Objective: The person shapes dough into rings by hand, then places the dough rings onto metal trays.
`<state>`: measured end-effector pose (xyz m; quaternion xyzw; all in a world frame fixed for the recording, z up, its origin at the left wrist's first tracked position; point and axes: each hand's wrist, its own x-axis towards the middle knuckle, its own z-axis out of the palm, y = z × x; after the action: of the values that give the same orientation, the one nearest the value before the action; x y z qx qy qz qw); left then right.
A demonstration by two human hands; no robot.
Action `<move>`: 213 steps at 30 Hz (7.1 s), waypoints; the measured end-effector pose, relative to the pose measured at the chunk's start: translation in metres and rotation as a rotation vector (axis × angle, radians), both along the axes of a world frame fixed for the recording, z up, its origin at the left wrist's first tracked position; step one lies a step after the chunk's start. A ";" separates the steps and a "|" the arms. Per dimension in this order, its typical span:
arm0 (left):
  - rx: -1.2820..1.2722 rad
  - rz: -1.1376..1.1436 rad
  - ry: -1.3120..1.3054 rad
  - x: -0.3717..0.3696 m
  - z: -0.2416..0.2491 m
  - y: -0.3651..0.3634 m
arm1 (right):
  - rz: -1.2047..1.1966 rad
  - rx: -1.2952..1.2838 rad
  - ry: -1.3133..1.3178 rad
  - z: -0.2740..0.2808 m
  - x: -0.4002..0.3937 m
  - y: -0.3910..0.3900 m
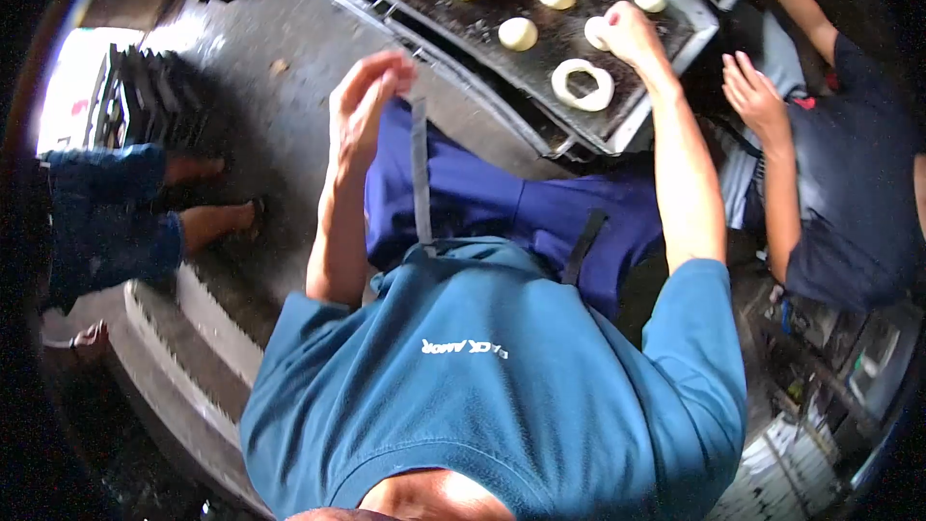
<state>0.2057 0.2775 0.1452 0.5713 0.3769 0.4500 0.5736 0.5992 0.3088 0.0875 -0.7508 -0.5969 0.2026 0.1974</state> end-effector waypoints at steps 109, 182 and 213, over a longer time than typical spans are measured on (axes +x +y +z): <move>-0.370 -0.422 -0.631 0.127 0.053 -0.019 | -0.100 0.097 1.483 0.111 -0.112 -0.125; -0.449 -0.464 -0.380 0.098 0.015 -0.029 | -0.098 0.195 0.995 0.103 -0.116 -0.079; -0.390 0.102 -0.152 -0.070 -0.018 -0.017 | 0.082 -0.068 0.741 0.017 -0.112 0.043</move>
<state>0.1353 0.2604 0.1273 0.3942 0.4407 0.4388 0.6766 0.4872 0.3523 0.1049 -0.6080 -0.5075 0.4882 0.3667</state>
